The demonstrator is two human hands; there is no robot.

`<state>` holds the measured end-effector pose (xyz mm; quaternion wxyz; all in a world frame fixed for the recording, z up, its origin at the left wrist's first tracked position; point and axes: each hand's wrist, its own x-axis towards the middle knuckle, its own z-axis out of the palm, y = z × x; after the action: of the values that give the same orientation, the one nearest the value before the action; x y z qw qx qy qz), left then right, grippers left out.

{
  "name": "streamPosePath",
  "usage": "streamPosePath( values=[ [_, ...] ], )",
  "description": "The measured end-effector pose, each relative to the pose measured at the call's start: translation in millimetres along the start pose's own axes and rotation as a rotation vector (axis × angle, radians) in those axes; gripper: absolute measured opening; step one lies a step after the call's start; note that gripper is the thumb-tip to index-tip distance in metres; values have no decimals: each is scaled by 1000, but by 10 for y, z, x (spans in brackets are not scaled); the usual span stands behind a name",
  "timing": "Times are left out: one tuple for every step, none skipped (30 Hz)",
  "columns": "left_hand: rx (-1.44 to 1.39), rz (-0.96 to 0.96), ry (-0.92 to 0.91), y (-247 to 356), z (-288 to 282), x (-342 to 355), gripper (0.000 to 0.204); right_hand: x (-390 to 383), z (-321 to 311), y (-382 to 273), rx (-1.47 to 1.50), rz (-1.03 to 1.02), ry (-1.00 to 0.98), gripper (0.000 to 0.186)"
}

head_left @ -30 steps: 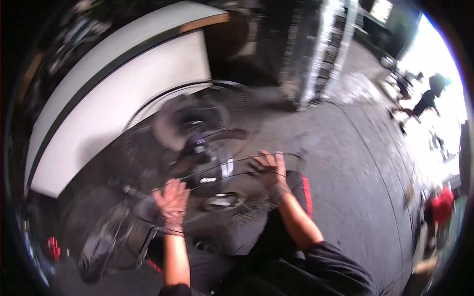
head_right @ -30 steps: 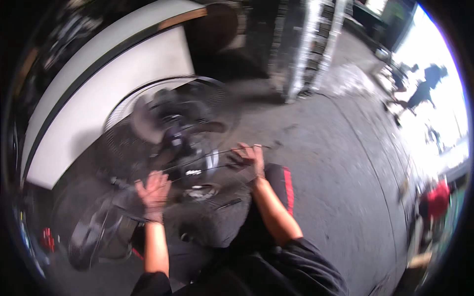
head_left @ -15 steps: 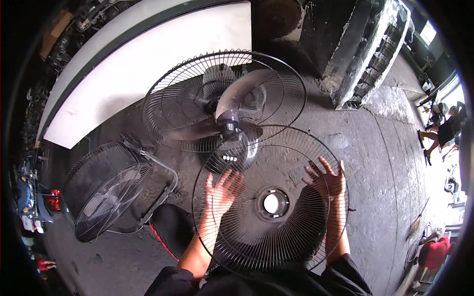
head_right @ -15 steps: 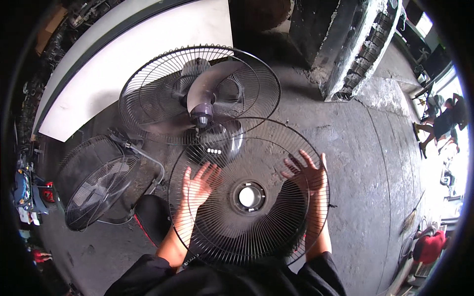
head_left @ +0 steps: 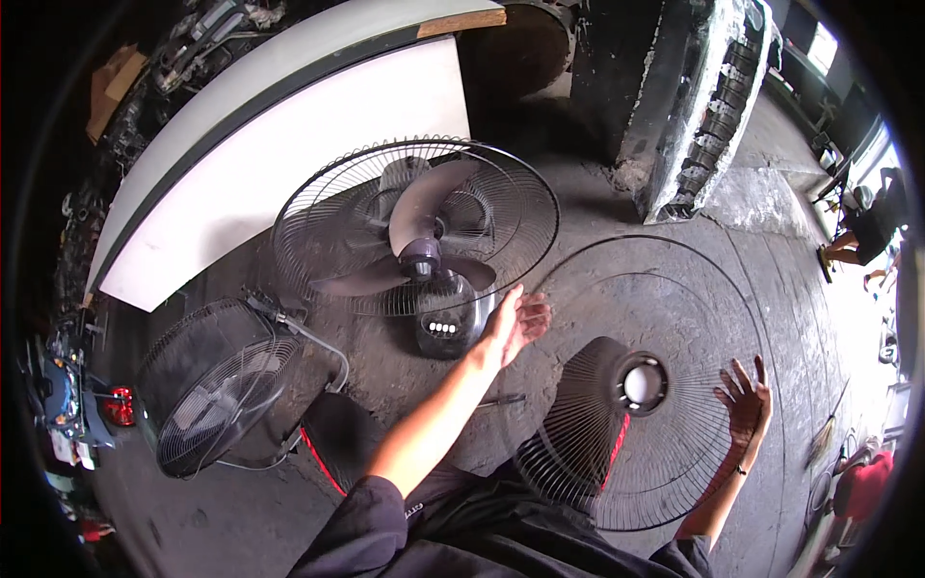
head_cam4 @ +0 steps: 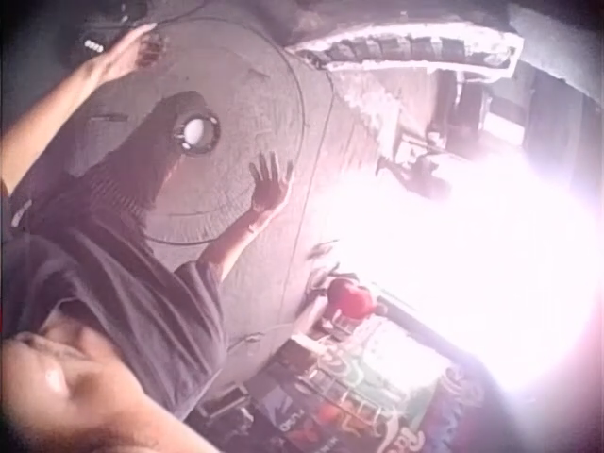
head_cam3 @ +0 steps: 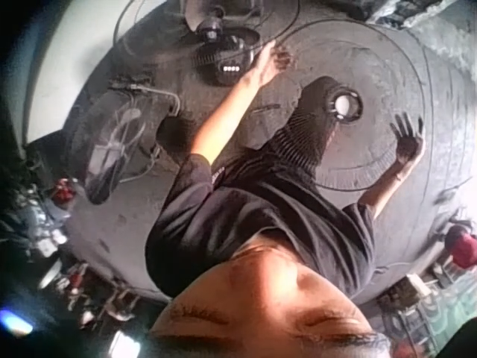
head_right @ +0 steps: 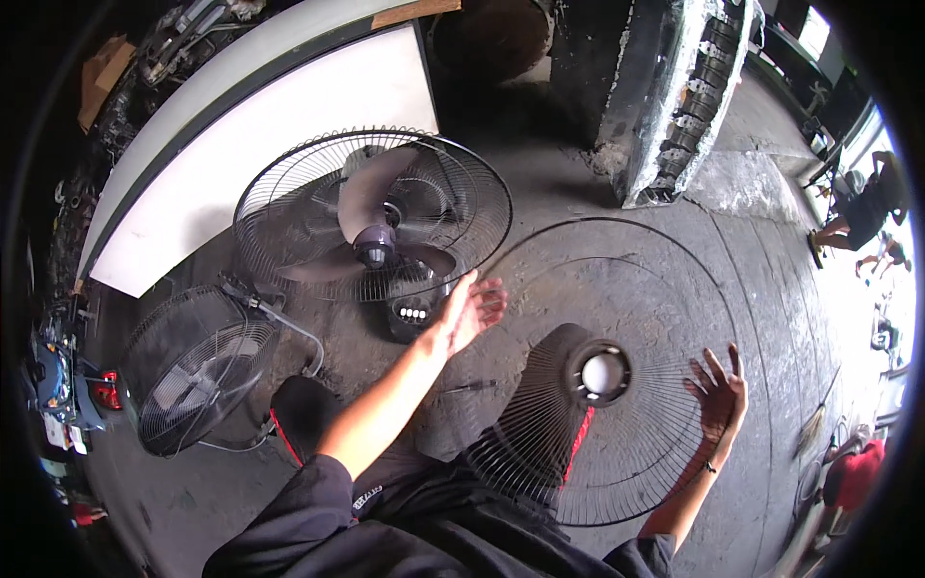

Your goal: Repairing and reassembling electric fans in a garage setting.

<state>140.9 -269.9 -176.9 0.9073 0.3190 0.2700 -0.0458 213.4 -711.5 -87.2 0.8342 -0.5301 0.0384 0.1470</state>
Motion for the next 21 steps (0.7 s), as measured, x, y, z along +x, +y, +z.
streamPosePath(
  values=[
    [106, -18, 38, 42, 8, 33, 45, -61, -247, -21, 12, -59, 55, 71],
    [164, -27, 8, 114, -54, 19, 41, -97, -429, 23, 64, -102, 129, 70],
    [275, 33, 42, 181, -149, -42, 38, -91, -591, 113, 116, -144, 202, 69],
    [361, 121, 2, 249, -174, -128, 35, -123, -773, 196, 204, -203, 215, 66],
    [438, 183, 32, 384, -83, -316, 32, -99, -974, 308, 260, -260, 241, 64],
    [431, 216, 63, 510, -184, -459, 29, -10, -1006, 500, 276, -328, 256, 64],
    [481, 220, 111, 606, -196, -556, 30, 121, -1128, 663, 299, -367, 319, 63],
    [463, 233, 142, 688, -240, -664, 30, 280, -1206, 873, 340, -387, 309, 61],
    [458, 250, 159, 752, -373, -749, 30, 483, -1307, 1139, 463, -369, 309, 59],
    [442, 245, 223, 764, -493, -792, 30, 682, -1322, 1362, 450, -327, 399, 60],
    [432, 249, 294, 797, -571, -863, 29, 900, -1347, 1631, 501, -321, 385, 60],
    [414, 246, 333, 812, -649, -938, 29, 1102, -1246, 1856, 506, -300, 468, 60],
    [401, 253, 380, 831, -676, -1056, 29, 1256, -1098, 2066, 522, -271, 542, 61],
    [410, 258, 378, 808, -718, -1137, 29, 1379, -981, 2240, 536, -228, 601, 61],
    [418, 258, 420, 774, -756, -1194, 28, 1489, -903, 2369, 547, -184, 660, 62],
    [423, 256, 461, 745, -772, -1215, 27, 1561, -908, 2506, 534, -154, 683, 62],
    [426, 258, 459, 715, -775, -1215, 27, 1599, -928, 2644, 520, -122, 703, 62],
    [472, 250, 456, 688, -779, -1233, 26, 1601, -920, 2765, 502, -85, 732, 59],
    [519, 241, 453, 677, -770, -1235, 25, 1624, -926, 2861, 484, -68, 710, 59],
    [543, 236, 439, 674, -724, -1264, 24, 1629, -918, 2955, 475, -44, 679, 61],
    [543, 237, 456, 671, -677, -1277, 24, 1626, -915, 3043, 467, -21, 648, 64]
  ],
)
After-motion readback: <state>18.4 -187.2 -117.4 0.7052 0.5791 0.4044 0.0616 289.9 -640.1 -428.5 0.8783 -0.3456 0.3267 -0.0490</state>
